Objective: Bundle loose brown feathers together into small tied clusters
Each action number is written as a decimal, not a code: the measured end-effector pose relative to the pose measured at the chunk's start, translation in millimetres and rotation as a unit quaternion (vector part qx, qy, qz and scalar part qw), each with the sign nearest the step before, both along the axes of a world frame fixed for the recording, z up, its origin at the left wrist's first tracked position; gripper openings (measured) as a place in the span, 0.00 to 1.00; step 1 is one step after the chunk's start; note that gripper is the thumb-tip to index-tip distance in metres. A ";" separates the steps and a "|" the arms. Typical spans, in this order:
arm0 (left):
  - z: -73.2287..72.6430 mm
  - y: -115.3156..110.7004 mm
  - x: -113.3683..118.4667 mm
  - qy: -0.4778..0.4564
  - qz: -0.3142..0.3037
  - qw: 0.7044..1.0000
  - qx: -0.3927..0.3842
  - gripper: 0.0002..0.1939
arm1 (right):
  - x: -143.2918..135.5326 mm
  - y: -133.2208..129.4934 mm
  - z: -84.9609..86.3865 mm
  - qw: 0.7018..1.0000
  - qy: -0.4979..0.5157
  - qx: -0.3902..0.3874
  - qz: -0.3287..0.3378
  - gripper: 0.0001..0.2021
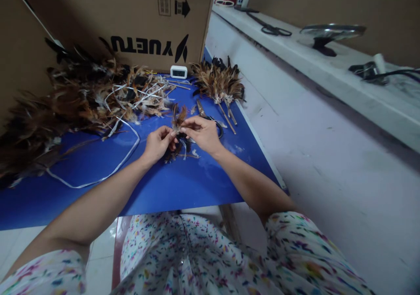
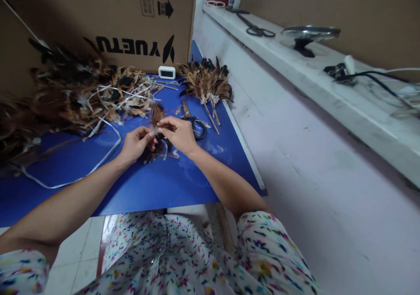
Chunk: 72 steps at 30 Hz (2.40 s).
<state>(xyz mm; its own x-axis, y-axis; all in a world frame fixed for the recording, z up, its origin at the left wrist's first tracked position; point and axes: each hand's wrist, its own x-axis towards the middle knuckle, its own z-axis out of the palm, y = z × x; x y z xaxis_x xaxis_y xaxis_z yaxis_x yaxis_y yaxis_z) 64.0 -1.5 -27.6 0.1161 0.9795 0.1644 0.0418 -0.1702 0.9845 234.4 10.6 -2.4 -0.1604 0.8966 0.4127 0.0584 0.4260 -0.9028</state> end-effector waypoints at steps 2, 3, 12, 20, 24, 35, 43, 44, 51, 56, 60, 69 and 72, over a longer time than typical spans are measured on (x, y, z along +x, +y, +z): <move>-0.3 -0.7 0.0 0.022 0.004 1.000 0.014 0.18 | 0.2 -0.7 -0.4 0.999 -0.034 0.029 -0.022 0.04; -0.3 -1.2 0.2 0.032 0.005 0.999 0.020 0.18 | 0.2 -1.3 -0.3 0.997 -0.051 0.040 -0.033 0.04; 1.1 -4.8 0.5 0.134 0.021 0.988 0.075 0.11 | -3.2 -6.2 -0.9 0.987 -0.098 0.101 -0.078 0.03; 5.5 -7.6 1.1 0.203 0.049 0.973 0.102 0.09 | -6.6 -9.3 -2.6 0.967 -0.151 0.171 -0.111 0.03; 7.4 -8.6 1.7 0.220 0.055 0.968 0.109 0.08 | -8.4 -10.2 -2.6 0.969 -0.153 0.158 -0.113 0.04; 7.0 -8.0 1.4 0.236 0.066 0.964 0.106 0.08 | -9.7 -8.2 -4.9 0.987 -0.106 0.067 -0.102 0.03; 7.3 -7.8 0.7 0.220 0.066 0.968 0.103 0.08 | -9.7 -6.5 -4.6 0.990 -0.097 0.034 -0.099 0.03; 7.1 -7.5 0.5 0.220 0.067 0.968 0.101 0.08 | -10.1 -6.3 -5.0 0.990 -0.093 0.031 -0.098 0.04; 6.9 -7.1 0.2 0.229 0.074 0.965 0.105 0.08 | -12.9 -7.1 -6.7 0.991 -0.084 0.028 -0.101 0.04; 8.9 -8.5 0.9 0.231 0.072 0.965 0.099 0.07 | -11.8 -7.5 -5.7 0.989 -0.088 0.052 -0.104 0.03; 8.2 -8.3 0.3 0.227 0.070 0.966 0.097 0.08 | -12.0 -8.5 -3.9 0.989 -0.085 0.050 -0.110 0.03; 7.2 -7.8 0.7 0.234 0.071 0.963 0.113 0.08 | -13.0 -8.2 -5.6 0.989 -0.097 0.044 -0.106 0.02; 8.1 -8.3 0.9 0.239 0.072 0.962 0.113 0.08 | -12.5 -8.9 -4.7 0.985 -0.118 0.063 -0.108 0.02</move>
<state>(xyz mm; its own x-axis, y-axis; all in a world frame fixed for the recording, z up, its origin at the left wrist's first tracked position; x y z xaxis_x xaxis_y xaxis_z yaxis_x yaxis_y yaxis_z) 65.0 -9.9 -19.5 0.0977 0.9365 0.3369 0.5197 -0.3367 0.7852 221.9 1.8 -7.2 -0.0755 0.8644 0.4971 0.3613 0.4883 -0.7943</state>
